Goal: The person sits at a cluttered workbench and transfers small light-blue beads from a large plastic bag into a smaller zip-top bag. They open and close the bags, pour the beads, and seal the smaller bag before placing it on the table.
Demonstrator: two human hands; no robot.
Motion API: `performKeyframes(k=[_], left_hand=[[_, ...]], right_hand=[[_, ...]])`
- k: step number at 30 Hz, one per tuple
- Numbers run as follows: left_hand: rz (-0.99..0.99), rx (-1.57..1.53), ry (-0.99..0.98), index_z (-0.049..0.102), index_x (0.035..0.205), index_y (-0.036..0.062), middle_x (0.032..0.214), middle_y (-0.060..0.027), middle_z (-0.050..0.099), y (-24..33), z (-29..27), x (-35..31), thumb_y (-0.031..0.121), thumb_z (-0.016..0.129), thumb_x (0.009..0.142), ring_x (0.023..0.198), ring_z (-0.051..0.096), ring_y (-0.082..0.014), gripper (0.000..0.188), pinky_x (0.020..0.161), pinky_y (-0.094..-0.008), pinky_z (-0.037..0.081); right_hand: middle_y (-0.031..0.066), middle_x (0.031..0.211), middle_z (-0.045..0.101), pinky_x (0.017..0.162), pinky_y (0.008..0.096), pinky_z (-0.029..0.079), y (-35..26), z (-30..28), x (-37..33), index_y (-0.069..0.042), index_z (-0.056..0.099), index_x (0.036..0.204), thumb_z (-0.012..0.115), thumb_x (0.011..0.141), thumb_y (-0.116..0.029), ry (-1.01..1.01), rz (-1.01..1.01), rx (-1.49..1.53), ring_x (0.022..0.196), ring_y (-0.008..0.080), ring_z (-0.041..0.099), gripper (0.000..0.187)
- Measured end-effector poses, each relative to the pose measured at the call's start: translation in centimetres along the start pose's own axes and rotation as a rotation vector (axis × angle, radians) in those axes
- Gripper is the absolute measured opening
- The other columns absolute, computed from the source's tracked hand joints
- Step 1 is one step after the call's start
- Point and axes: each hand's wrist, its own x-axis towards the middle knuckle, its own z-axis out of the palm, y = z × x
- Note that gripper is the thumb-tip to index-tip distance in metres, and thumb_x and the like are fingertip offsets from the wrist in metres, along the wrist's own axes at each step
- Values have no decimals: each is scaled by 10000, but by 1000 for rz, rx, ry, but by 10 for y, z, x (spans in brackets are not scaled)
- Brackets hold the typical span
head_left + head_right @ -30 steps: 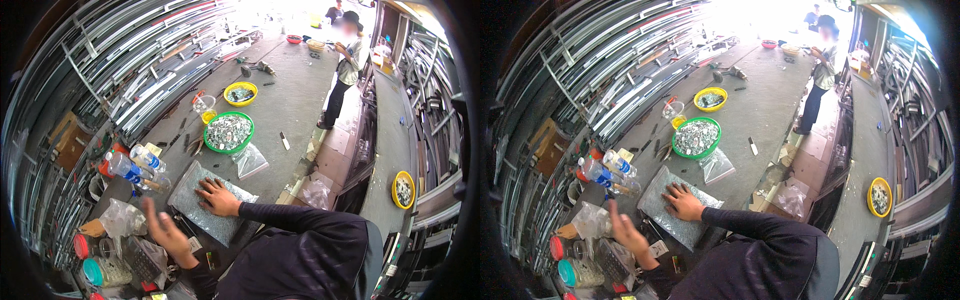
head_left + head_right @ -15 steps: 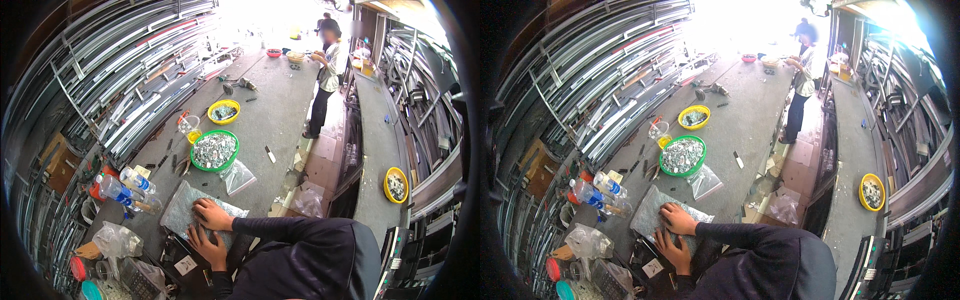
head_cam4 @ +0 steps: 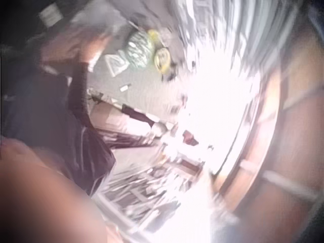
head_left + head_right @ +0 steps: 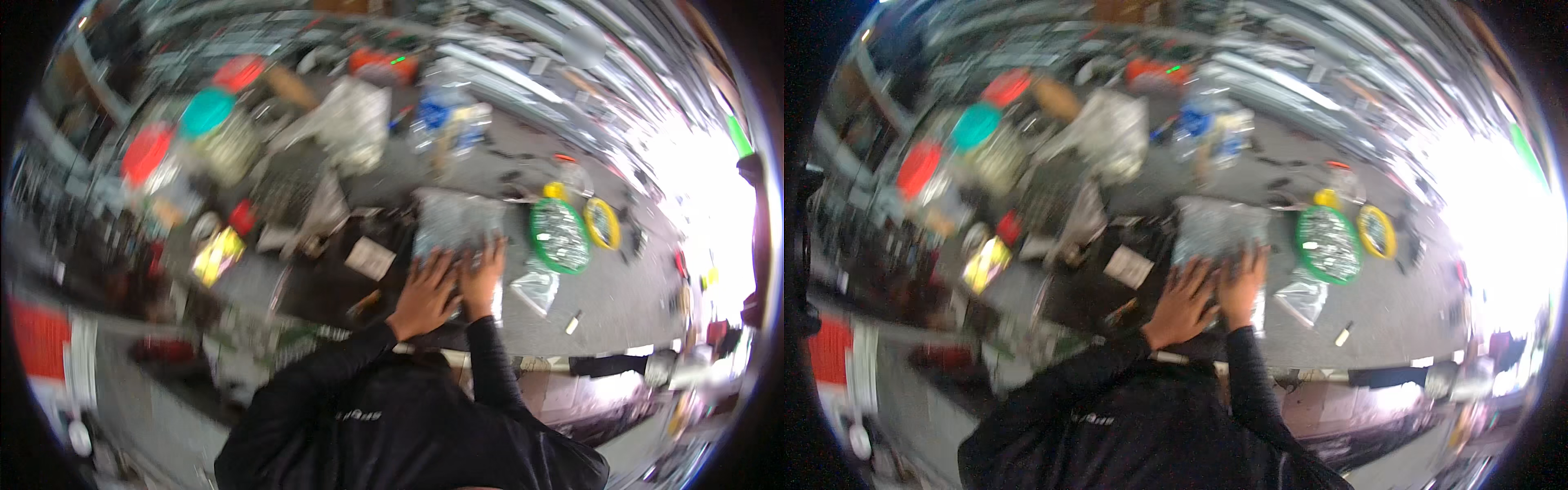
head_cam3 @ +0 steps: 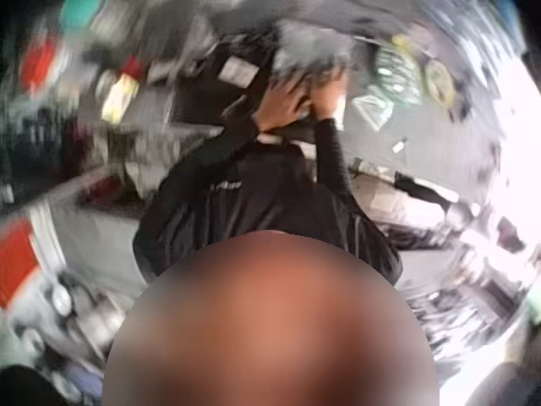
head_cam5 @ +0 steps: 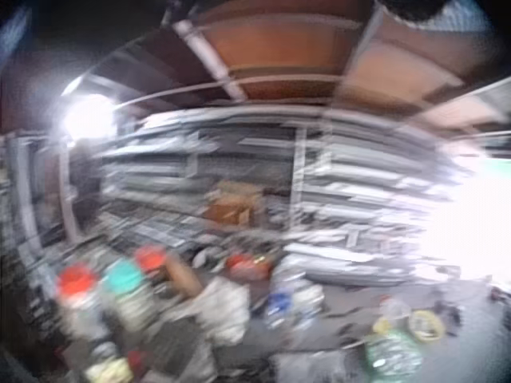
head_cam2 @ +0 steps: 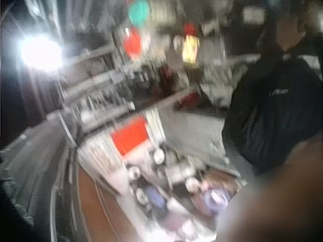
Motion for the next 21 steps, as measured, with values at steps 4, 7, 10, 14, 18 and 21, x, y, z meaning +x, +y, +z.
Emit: performKeyframes(k=[4,7,10,14,18,21], left_hand=[[35,-38,33,356,1739,-20,1838,-258,270,-2,-2,-15,480,559,1141,1730,180,-458,806,1386,-655,138],[47,-50,-17,351,1741,-18,1842,-257,264,-7,-3,-25,500,559,1142,1733,175,-454,819,1394,-626,145],[57,-41,16,366,1729,-29,1841,-253,270,-8,-2,-30,521,580,1126,1731,185,-453,844,1396,-618,156],[45,-48,39,361,1724,-43,1837,-262,273,-8,-1,-31,585,597,1099,1728,193,-456,917,1394,-621,158],[35,-147,28,322,1742,-39,1839,-290,240,-9,-1,-31,677,637,1045,1726,162,-493,1047,1394,-633,144],[45,-157,54,295,1758,-26,1847,-310,193,-11,-1,-32,742,655,998,1721,119,-536,1139,1391,-647,133]], right_hand=[[219,1756,457,1336,591,288,1,1,10,-146,577,1645,609,1137,-280,-139,-87,-131,1641,436,392,526],[219,1727,498,1324,583,307,1,0,11,-126,602,1621,645,1117,-307,-134,-66,-76,1603,447,438,537],[231,1711,515,1317,585,316,2,1,11,-116,604,1617,663,1107,-318,-126,-98,-59,1593,458,447,551],[232,1729,491,1320,581,309,6,2,12,-120,570,1649,670,1111,-346,-152,-105,-106,1606,468,425,592],[232,1767,437,1339,579,284,11,-6,11,-133,530,1682,673,1111,-363,-221,-145,-74,1631,474,385,632],[233,1781,415,1351,577,269,10,-12,10,-134,519,1690,680,1105,-363,-235,-148,-48,1642,477,368,648]])
